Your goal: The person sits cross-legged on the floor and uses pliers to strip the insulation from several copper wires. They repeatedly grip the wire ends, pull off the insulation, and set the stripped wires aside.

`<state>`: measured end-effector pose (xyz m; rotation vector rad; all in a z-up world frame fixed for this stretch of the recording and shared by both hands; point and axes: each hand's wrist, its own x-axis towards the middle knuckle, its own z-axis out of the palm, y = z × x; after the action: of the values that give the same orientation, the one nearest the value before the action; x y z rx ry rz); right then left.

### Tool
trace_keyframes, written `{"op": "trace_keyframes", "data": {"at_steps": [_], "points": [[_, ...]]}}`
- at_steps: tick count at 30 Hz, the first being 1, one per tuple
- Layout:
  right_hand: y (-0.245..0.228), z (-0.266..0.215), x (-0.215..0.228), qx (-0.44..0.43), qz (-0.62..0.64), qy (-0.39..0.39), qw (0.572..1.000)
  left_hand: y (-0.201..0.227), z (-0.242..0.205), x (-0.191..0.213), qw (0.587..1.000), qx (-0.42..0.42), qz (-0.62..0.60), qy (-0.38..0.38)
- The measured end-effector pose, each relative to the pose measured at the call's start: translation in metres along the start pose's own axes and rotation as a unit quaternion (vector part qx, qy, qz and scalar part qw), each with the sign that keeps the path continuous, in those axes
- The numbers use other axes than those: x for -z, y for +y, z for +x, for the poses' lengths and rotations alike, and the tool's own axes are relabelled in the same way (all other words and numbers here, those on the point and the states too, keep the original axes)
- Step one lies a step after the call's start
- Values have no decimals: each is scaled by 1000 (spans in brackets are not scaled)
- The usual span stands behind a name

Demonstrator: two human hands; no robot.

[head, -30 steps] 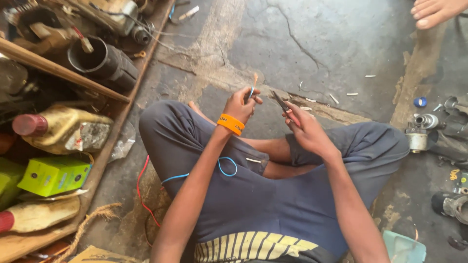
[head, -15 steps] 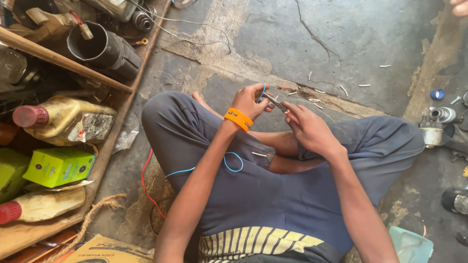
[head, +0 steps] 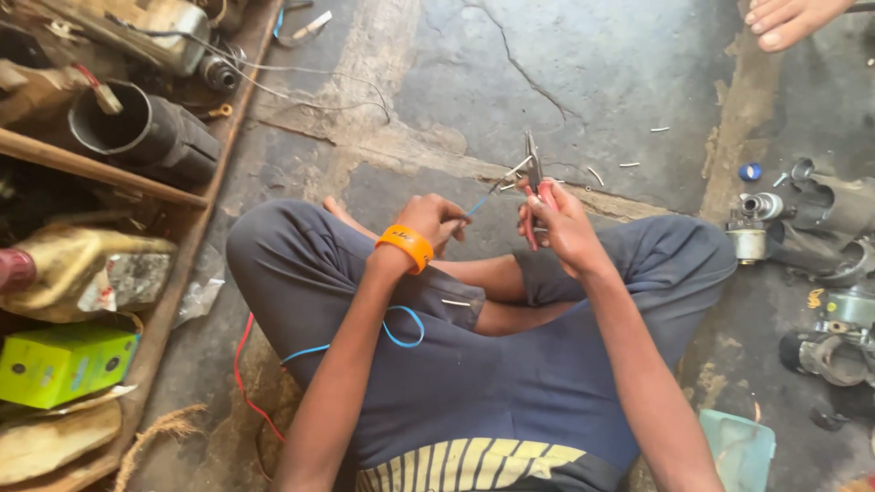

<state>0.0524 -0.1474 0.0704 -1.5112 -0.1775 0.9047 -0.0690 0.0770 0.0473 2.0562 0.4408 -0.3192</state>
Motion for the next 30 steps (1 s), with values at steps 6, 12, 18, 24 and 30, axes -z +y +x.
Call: {"op": "trace_keyframes", "data": {"at_steps": [6,12,18,24,30], "points": [[3,-14,-20,144,-194,3,970,31,1,8,982,-119,-107,102],[-8,-26,-30,303,-404,109,856,44,18,16,826,57,-556,-68],[-13,-30,-33,294,-414,116,853,19,36,-12,883,-16,-470,-3],[-5,-27,-36,201,-352,73,911,25,28,-30,935,-98,-216,264],[-8,-31,-41,201,-253,13,946,49,12,-30,928,-173,-145,295]]}}
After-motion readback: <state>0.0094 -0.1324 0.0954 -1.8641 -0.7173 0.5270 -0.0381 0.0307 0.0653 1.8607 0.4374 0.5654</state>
